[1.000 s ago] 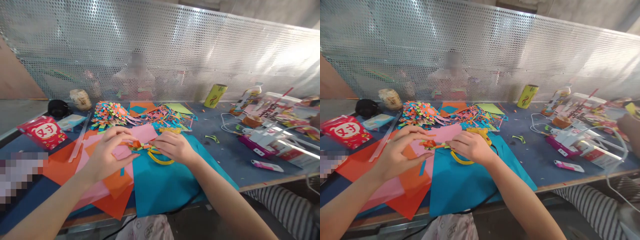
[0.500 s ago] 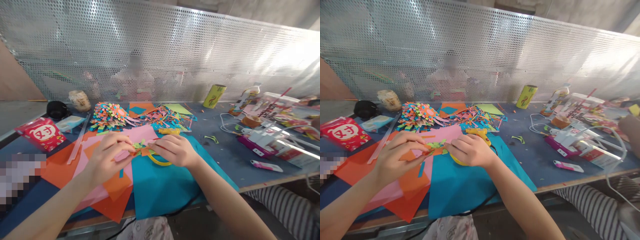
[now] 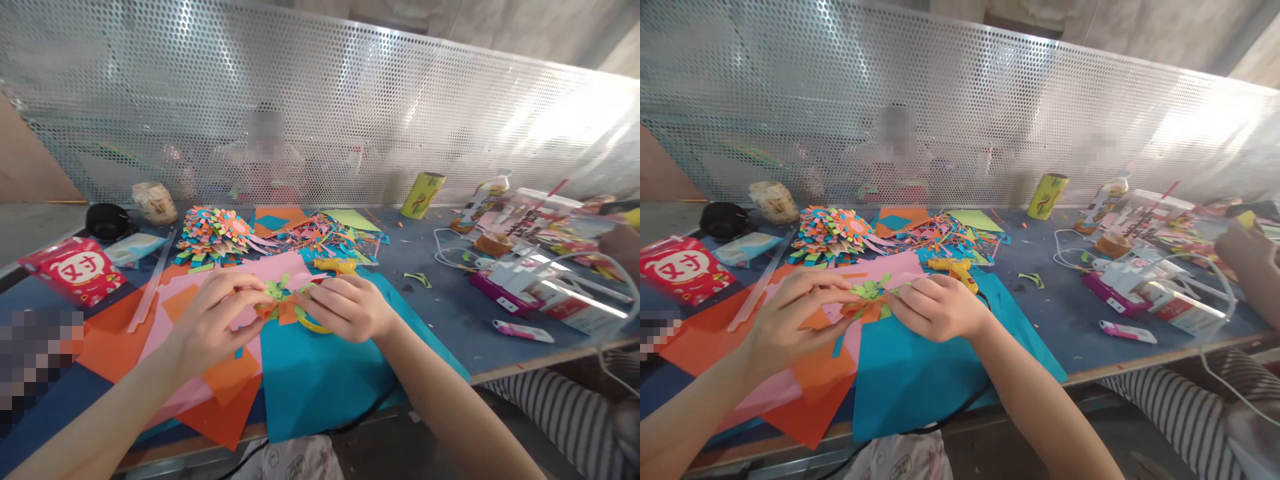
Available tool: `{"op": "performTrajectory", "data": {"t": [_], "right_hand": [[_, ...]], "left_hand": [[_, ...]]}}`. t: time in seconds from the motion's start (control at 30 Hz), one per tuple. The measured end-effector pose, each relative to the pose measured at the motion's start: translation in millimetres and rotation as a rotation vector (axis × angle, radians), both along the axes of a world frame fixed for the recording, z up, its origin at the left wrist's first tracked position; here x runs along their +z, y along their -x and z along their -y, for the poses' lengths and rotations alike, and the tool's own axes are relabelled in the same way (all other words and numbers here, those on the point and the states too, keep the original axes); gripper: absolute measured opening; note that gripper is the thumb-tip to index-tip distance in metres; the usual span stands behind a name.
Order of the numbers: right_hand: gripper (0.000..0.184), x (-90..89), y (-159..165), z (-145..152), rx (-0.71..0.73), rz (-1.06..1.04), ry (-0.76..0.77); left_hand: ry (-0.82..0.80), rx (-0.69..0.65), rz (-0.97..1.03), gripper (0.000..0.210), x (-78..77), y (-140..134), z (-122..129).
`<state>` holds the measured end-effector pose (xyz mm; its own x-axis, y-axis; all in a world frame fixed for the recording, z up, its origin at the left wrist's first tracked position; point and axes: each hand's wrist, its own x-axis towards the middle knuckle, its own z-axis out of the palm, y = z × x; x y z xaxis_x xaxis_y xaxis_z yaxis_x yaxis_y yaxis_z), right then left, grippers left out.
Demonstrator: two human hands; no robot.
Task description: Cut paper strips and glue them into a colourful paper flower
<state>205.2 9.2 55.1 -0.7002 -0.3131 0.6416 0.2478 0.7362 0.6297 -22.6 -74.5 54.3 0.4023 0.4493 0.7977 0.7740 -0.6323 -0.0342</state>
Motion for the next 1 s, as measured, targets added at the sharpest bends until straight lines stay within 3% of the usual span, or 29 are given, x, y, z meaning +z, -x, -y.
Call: {"op": "performTrajectory", "data": {"t": [1.0], "right_hand": [[0.015, -1.9, 1.2, -1.3, 0.034, 0.001, 0.032]], "left_hand": [[-0.07, 0.006, -0.112, 0.009, -1.8, 0.9, -1.1]]}}
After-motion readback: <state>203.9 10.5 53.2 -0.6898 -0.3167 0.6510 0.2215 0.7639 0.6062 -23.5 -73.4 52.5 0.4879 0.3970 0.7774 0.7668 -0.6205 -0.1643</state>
